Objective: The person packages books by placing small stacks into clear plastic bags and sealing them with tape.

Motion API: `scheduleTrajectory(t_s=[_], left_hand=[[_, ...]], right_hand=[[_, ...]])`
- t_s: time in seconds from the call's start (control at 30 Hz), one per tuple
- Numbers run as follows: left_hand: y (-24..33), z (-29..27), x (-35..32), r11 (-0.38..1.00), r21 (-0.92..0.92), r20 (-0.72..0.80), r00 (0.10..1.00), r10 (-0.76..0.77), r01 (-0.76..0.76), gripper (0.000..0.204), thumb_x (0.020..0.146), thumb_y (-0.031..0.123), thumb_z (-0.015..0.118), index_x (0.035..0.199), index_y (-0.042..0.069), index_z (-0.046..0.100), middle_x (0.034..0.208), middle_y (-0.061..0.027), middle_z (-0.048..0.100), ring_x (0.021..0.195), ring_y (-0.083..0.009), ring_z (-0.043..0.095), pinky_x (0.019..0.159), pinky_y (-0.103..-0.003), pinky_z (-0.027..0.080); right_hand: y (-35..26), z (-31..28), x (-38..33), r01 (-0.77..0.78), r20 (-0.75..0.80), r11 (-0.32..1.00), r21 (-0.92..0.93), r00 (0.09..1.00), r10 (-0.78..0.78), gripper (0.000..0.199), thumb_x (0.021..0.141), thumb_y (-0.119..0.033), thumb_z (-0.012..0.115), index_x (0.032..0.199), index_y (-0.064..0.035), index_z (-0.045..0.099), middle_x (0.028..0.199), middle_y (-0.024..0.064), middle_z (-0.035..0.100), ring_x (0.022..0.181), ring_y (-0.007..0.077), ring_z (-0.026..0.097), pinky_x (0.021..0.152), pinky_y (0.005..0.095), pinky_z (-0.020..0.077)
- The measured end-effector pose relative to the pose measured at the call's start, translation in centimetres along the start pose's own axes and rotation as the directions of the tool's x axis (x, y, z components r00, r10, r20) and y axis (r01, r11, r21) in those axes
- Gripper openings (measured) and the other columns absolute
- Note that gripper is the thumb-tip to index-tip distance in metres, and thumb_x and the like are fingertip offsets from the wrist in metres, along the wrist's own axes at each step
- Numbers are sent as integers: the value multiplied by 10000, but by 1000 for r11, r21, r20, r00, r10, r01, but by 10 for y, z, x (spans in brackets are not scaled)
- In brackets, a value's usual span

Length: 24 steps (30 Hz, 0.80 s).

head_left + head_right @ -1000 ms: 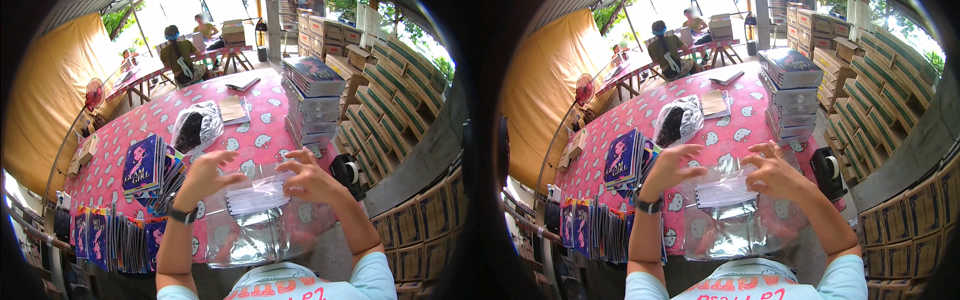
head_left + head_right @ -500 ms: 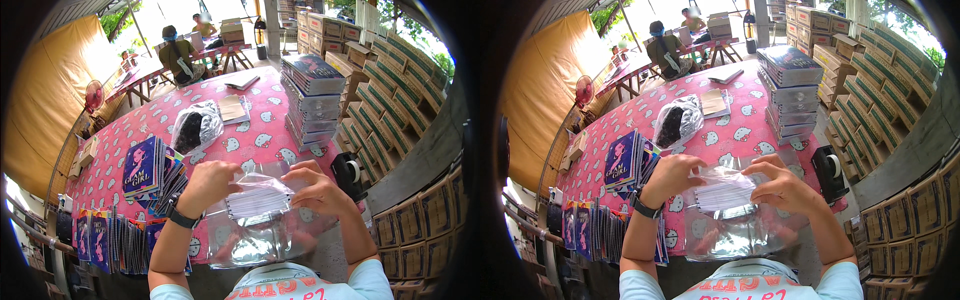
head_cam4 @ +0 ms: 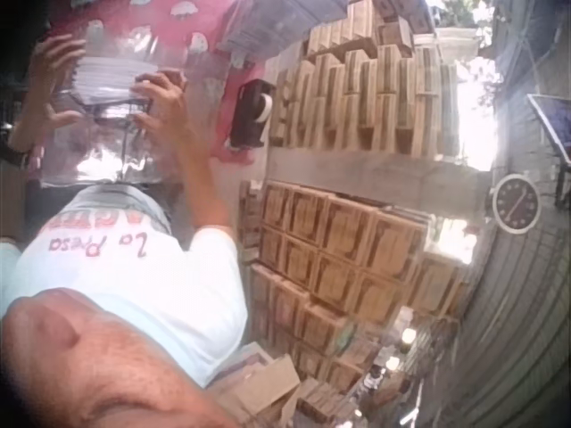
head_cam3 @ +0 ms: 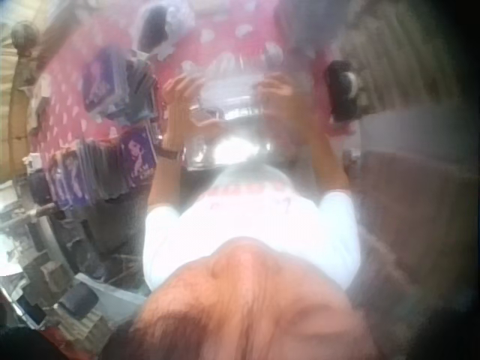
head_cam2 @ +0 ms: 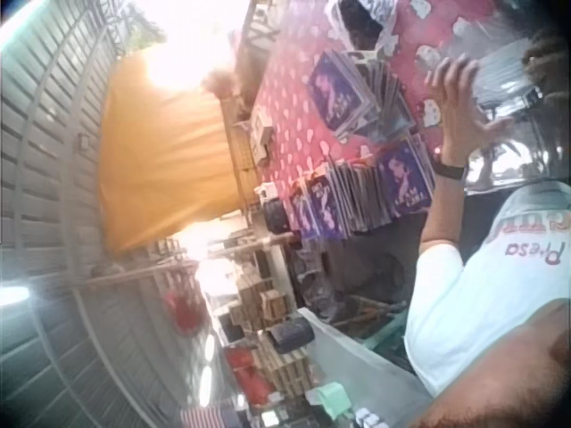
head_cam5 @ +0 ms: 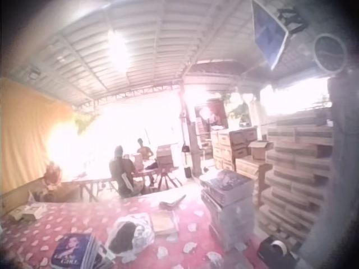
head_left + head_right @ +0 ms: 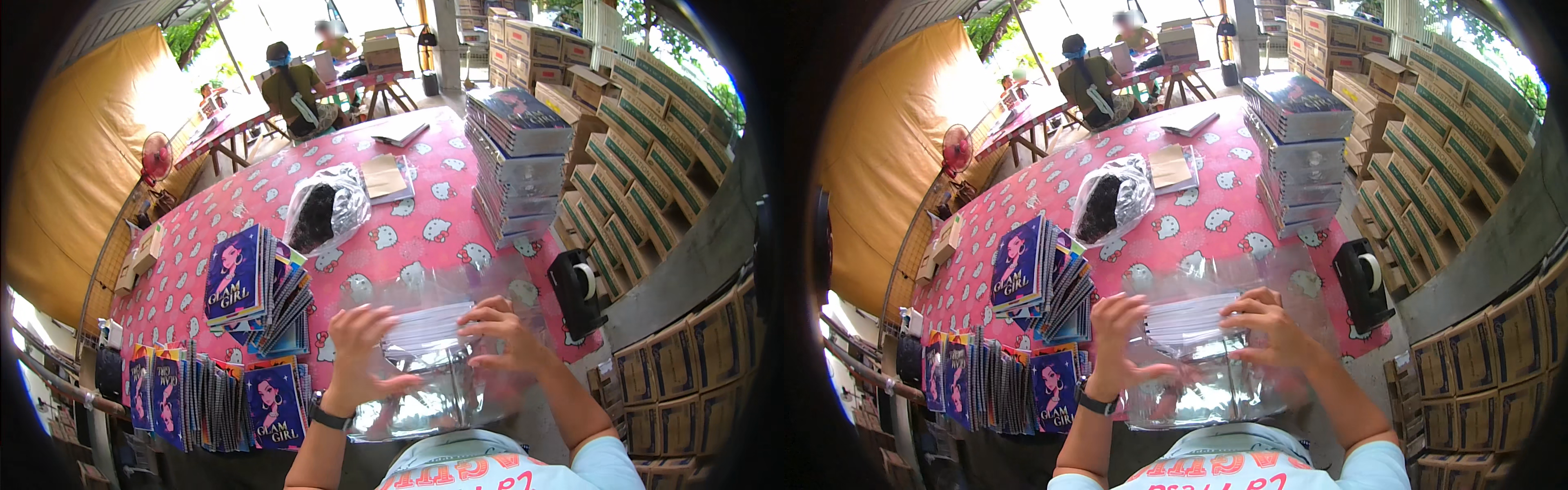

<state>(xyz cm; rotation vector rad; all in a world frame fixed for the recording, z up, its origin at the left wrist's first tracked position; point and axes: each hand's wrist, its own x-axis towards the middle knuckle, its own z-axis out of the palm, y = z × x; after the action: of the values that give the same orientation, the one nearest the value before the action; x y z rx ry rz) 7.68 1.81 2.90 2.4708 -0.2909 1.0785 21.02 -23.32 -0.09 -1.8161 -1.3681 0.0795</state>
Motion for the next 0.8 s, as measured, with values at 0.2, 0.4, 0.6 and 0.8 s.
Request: scheduleTrajectory(t_s=[0.2,0.4,0.6,0.8], left_hand=[[-1,-25,-19,980,-181,259,958,124,-78,323,774,349,689,971,98,639,1023,-59,599,950,-227,558,954,-437,322],[-21,-10,-40,937,-262,157,968,-197,233,575,795,509,604,1162,69,572,1203,-111,552,1124,-277,502,1020,-439,246],[-24,2,-47,993,-92,534,846,-10,70,794,751,596,596,1352,102,442,1410,-95,410,1332,-262,323,1052,-425,202],[-23,3,-31,996,-87,673,739,32,36,821,717,623,617,1352,133,443,1461,-46,334,1368,-262,250,1101,-502,97]], right_hand=[[-3,10,16,58,161,996,-74,986,-45,526,644,-226,766,1151,-197,629,1316,0,523,1251,227,405,1001,460,229],[-6,5,14,6,311,996,-84,950,20,632,610,-212,783,1211,-265,595,1428,11,400,1355,256,278,1020,511,213],[-7,2,20,54,376,982,-182,926,19,720,599,-258,794,1270,-300,537,1483,8,300,1385,270,202,1009,599,249],[-21,5,26,53,502,976,-210,863,61,793,571,-344,819,1297,-301,502,1517,61,174,1391,362,84,968,699,263]])
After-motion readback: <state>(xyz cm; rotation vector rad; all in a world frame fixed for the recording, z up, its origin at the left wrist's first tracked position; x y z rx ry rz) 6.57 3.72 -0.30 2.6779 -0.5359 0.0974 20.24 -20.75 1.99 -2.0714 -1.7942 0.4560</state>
